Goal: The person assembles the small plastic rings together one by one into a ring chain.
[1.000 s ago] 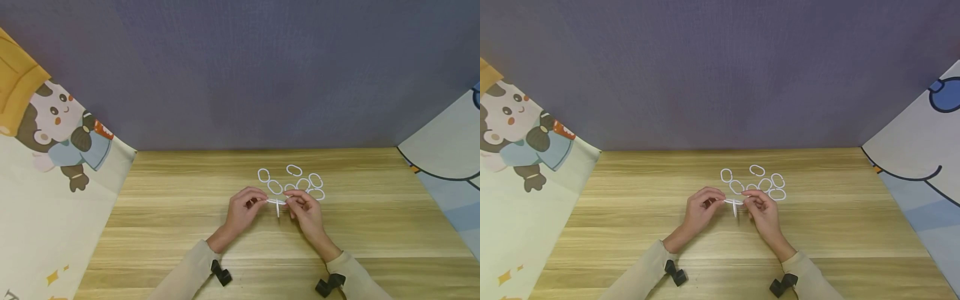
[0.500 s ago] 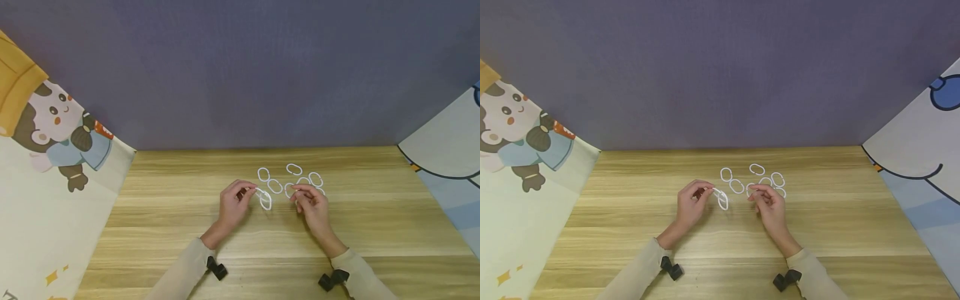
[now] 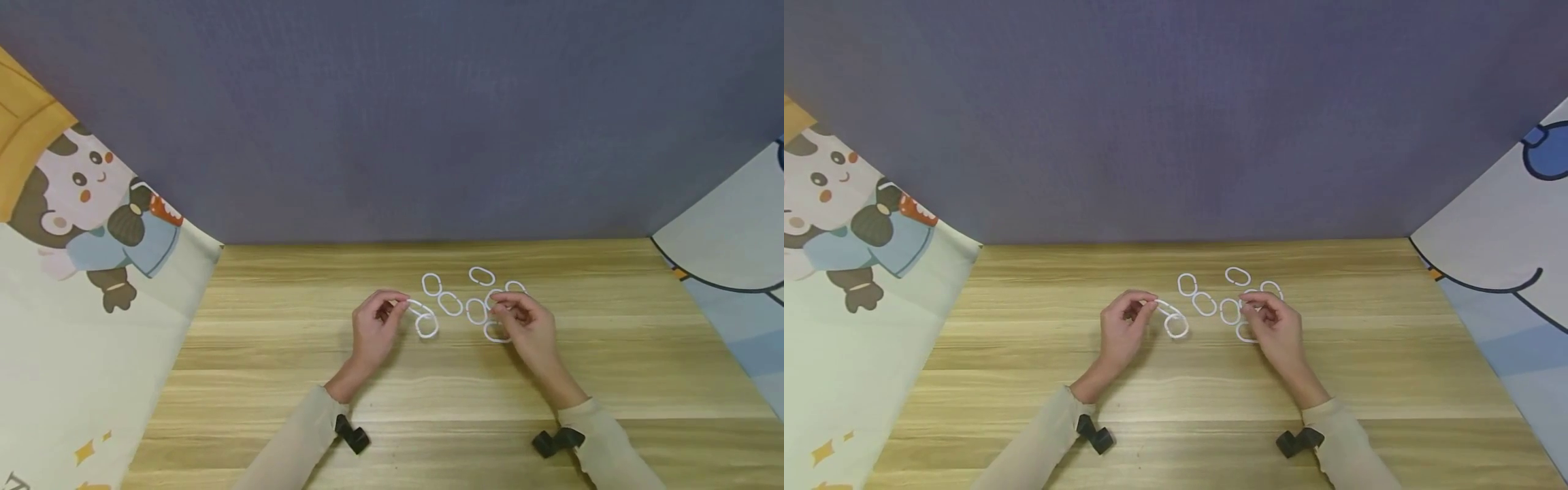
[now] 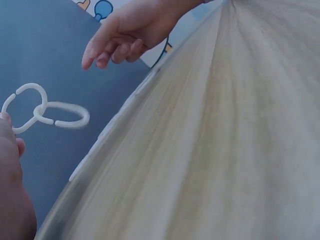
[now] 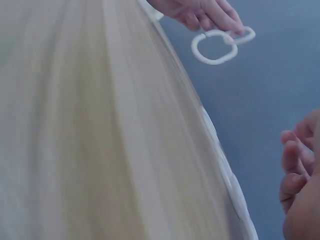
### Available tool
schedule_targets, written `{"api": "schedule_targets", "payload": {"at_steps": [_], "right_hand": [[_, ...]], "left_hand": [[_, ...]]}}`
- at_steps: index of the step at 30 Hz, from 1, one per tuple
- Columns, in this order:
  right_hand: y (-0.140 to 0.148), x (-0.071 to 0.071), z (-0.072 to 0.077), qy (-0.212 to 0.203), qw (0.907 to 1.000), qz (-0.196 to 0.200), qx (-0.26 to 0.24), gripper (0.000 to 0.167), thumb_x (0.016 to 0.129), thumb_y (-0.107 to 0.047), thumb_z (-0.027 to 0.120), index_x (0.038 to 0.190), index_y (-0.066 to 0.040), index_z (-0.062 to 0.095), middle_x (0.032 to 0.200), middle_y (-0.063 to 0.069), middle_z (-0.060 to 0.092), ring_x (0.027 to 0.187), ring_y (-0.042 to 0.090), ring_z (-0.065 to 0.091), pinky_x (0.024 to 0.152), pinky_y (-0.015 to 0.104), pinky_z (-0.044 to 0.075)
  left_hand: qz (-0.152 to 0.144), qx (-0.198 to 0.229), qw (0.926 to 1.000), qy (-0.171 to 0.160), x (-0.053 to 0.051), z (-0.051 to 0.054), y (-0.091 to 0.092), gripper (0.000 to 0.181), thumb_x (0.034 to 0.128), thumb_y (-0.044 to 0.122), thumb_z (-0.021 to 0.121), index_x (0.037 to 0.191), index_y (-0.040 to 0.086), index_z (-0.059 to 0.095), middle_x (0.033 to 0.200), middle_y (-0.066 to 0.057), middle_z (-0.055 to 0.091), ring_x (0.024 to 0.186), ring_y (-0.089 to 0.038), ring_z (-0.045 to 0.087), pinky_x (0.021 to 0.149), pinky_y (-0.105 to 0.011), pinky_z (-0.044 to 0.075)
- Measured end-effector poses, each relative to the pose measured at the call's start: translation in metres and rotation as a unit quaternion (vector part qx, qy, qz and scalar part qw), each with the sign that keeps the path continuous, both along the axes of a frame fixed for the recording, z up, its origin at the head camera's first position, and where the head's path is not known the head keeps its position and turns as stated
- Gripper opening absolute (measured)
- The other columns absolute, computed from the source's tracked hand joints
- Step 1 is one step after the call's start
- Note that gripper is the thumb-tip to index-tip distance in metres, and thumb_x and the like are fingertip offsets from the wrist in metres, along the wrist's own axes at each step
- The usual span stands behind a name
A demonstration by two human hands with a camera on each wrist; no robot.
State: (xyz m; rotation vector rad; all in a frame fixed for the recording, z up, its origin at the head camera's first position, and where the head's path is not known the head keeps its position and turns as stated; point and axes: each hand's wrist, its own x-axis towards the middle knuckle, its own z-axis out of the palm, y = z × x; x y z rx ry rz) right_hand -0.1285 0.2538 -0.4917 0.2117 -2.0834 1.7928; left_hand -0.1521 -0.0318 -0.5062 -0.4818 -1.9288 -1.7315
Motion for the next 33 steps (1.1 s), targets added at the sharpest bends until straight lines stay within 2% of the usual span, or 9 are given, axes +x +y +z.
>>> {"api": "schedule_targets", "payload": {"at_steps": [4, 7, 10, 12, 18, 25, 33], "right_hand": [[0.010, 0.004, -0.003, 0.021, 0.9963, -0.003, 0.084, 0.024, 0.088, 0.022, 0.079, 0.106, 0.007, 0.080, 0.087, 0.006, 0.076, 0.059, 0.001, 0.053, 0.049, 0.013, 0.039], [0.019, 0.006, -0.003, 0.047, 0.9873, 0.009, 0.152, 0.028, 0.081, 0.022, 0.085, 0.101, 0.002, 0.081, 0.084, 0.011, 0.073, 0.059, 0.001, 0.051, 0.050, 0.015, 0.039], [0.026, 0.009, -0.001, 0.064, 0.9748, 0.024, 0.212, 0.030, 0.079, 0.018, 0.090, 0.096, -0.005, 0.082, 0.081, 0.005, 0.070, 0.062, 0.004, 0.050, 0.053, 0.017, 0.040], [0.028, 0.013, 0.001, 0.062, 0.9687, 0.035, 0.238, 0.030, 0.080, 0.014, 0.092, 0.095, -0.009, 0.083, 0.081, -0.001, 0.070, 0.064, 0.006, 0.051, 0.055, 0.018, 0.040], [0.028, 0.026, 0.006, 0.027, 0.9557, 0.076, 0.283, 0.027, 0.080, 0.001, 0.098, 0.095, -0.017, 0.084, 0.083, -0.008, 0.068, 0.062, 0.004, 0.046, 0.054, 0.019, 0.038], [0.044, 0.015, 0.002, 0.036, 0.9361, 0.110, 0.332, 0.029, 0.078, -0.004, 0.100, 0.096, -0.020, 0.083, 0.082, -0.007, 0.064, 0.063, 0.003, 0.045, 0.055, 0.018, 0.037], [0.070, 0.002, 0.003, 0.038, 0.9311, 0.114, 0.344, 0.032, 0.075, -0.001, 0.101, 0.093, -0.020, 0.083, 0.082, -0.011, 0.064, 0.063, 0.002, 0.044, 0.055, 0.017, 0.037]], "left_hand": [[-0.006, 0.019, 0.9992, -0.034, 0.006, -0.002, -0.004, 0.008, 0.0949, -0.005, 0.083, 0.102, -0.006, 0.079, 0.083, -0.016, 0.075, 0.066, -0.010, 0.059, 0.059, -0.014, 0.047], [-0.006, 0.033, 0.9979, -0.056, 0.008, -0.003, -0.005, 0.007, 0.0969, -0.003, 0.082, 0.103, -0.006, 0.079, 0.079, -0.016, 0.073, 0.065, -0.008, 0.057, 0.058, -0.013, 0.046], [-0.007, 0.042, 0.9972, -0.062, 0.010, -0.002, -0.007, 0.006, 0.0981, -0.004, 0.081, 0.103, -0.006, 0.079, 0.080, -0.017, 0.073, 0.064, -0.008, 0.057, 0.057, -0.014, 0.046], [-0.006, 0.045, 0.9970, -0.063, 0.012, -0.001, -0.008, 0.005, 0.0988, -0.003, 0.081, 0.103, -0.004, 0.079, 0.082, -0.018, 0.073, 0.064, -0.008, 0.057, 0.057, -0.014, 0.047], [-0.005, 0.050, 0.9958, -0.076, 0.020, 0.000, -0.012, 0.005, 0.0985, -0.004, 0.081, 0.103, -0.005, 0.079, 0.085, -0.019, 0.074, 0.064, -0.005, 0.057, 0.056, -0.013, 0.046], [0.007, 0.052, 0.9958, -0.075, 0.020, -0.002, -0.007, 0.006, 0.0977, -0.004, 0.081, 0.102, -0.004, 0.078, 0.081, -0.018, 0.070, 0.064, -0.004, 0.056, 0.056, -0.013, 0.045], [0.016, 0.052, 0.9960, -0.071, 0.016, -0.001, -0.004, 0.006, 0.0981, -0.003, 0.081, 0.102, -0.002, 0.077, 0.092, -0.017, 0.071, 0.069, -0.005, 0.059, 0.058, -0.013, 0.047]]}}
